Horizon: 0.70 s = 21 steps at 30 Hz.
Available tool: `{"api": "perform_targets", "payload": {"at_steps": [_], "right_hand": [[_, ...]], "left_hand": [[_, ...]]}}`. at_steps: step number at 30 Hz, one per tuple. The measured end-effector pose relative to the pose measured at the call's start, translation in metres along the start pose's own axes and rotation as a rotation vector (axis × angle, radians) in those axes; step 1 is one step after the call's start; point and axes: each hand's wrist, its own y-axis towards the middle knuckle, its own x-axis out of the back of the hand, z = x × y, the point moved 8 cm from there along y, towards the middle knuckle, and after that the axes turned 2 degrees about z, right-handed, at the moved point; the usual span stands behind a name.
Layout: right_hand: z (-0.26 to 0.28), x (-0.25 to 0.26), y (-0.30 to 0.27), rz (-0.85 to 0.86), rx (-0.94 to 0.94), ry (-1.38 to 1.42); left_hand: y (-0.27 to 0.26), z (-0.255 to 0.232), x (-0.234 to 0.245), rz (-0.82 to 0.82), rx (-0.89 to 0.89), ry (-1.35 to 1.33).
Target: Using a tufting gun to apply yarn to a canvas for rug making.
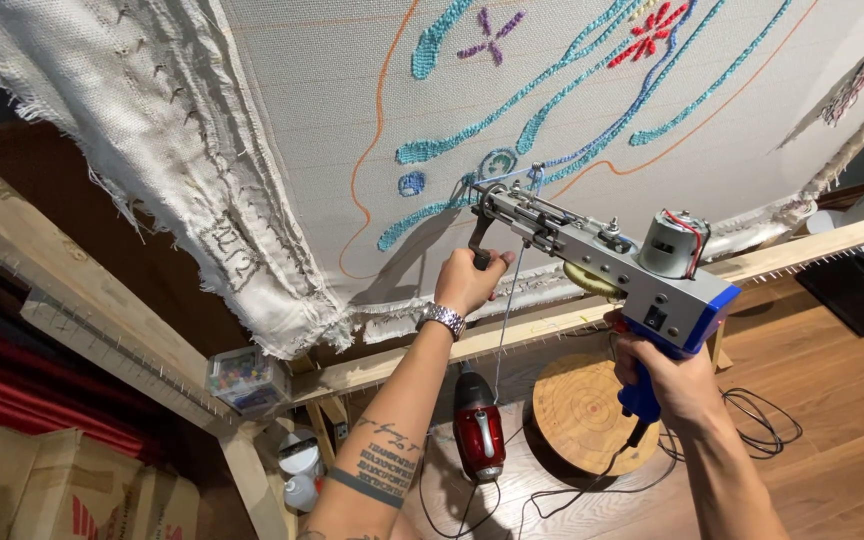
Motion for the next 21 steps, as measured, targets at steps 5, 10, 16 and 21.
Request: {"api": "perform_targets", "payload": {"at_steps": [5, 10, 16, 21], "right_hand": [[0.006, -0.018, 0.008, -0.01, 0.022, -0.064], [0.009, -0.04, 0.019, -0.004, 0.052, -0.195], [-0.01, -0.053, 0.032, -0.036, 0.051, -0.393], [-0.05, -0.048, 0.028, -0.096, -0.013, -0.309]], "left_hand": [[0.037, 0.026, 0.003, -0.07, -0.012, 0.058], [0.068, 0.041, 0.013, -0.109, 0.022, 0.072], [0.096, 0.049, 0.031, -0.14, 0.004, 0.098], [0.103, 0.05, 0.039, -0.142, -0.044, 0.047]]}}
